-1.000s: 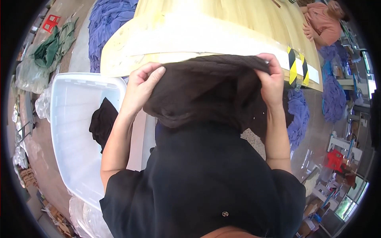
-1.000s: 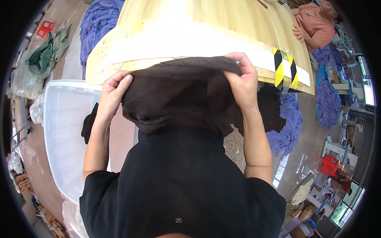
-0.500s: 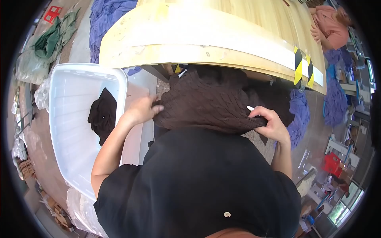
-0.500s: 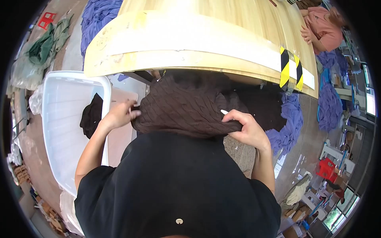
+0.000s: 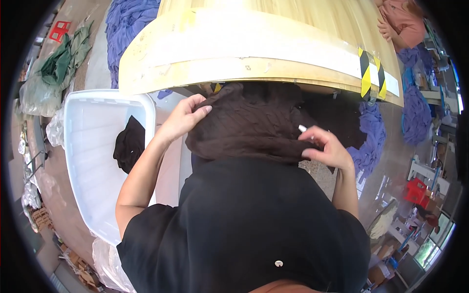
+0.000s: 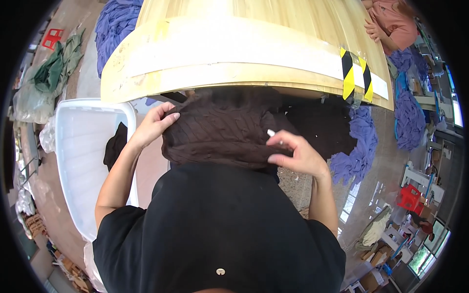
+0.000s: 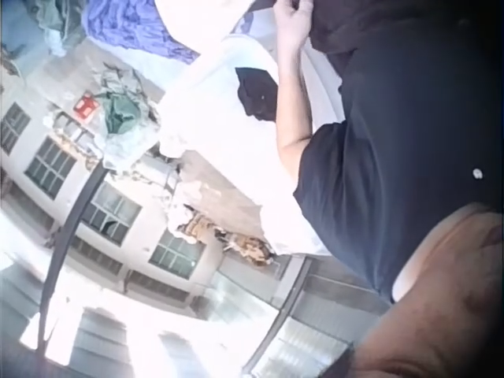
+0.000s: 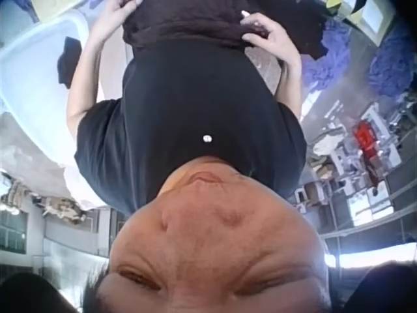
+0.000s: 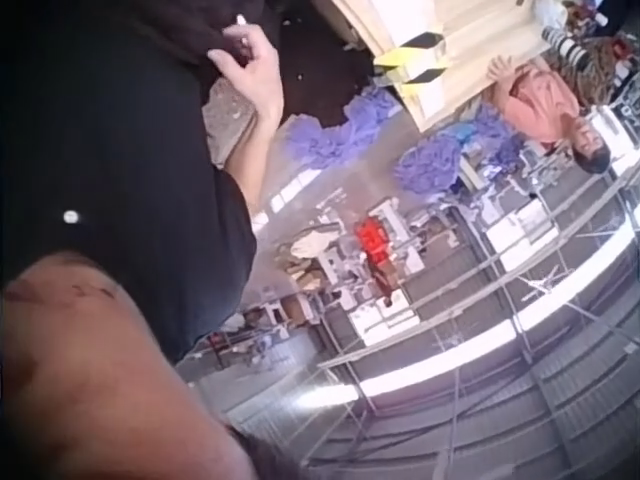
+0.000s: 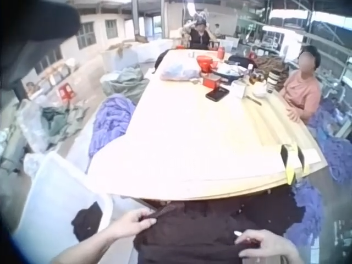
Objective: Marking specific measurement points on brown knitted garments using chalk and a ruler guide on the table.
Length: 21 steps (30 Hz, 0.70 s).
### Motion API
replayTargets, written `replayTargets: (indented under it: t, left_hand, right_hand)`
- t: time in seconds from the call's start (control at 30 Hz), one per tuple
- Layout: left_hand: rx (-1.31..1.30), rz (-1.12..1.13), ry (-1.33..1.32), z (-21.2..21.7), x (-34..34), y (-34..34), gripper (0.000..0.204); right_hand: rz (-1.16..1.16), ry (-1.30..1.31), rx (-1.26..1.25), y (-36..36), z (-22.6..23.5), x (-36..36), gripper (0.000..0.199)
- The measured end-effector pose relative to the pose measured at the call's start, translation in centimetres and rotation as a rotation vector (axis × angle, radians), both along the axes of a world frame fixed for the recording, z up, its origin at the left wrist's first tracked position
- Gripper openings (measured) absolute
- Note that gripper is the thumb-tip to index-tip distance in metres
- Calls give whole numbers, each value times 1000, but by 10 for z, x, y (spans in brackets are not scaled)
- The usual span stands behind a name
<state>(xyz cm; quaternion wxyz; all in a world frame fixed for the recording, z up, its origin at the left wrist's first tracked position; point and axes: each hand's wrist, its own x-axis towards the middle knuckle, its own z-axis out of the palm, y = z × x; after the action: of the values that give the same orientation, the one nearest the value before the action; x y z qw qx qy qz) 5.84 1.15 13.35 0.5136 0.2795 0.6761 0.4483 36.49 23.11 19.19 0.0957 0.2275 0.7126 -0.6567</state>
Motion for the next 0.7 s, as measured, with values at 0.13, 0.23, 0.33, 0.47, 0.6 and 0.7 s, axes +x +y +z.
replayTargets:
  t: [0.13,0.23,0.33,0.47,0.6,0.7]
  left_hand:
    - [202,-65,-159,58,37,13,12]
    - [409,-272,122,101,55,19,20]
    - [638,-135,-148,111,42,4,19]
    - [195,-250,-408,97,11,-1,26]
    - [175,-398,-283,70,40,28,54]
    - [289,-130,-654,84,46,51,42]
  right_hand:
    - [-130,434,232,2,9,-52,35]
    - [195,578,350,-5,23,-104,48]
    - [337,392,398,2,20,-113,37]
    - [-154,694,1024,2,20,-93,28]
    - [-148,952,1270,-22,30,-101,22]
    - [-155,984,1337,-28,27,-99,21]
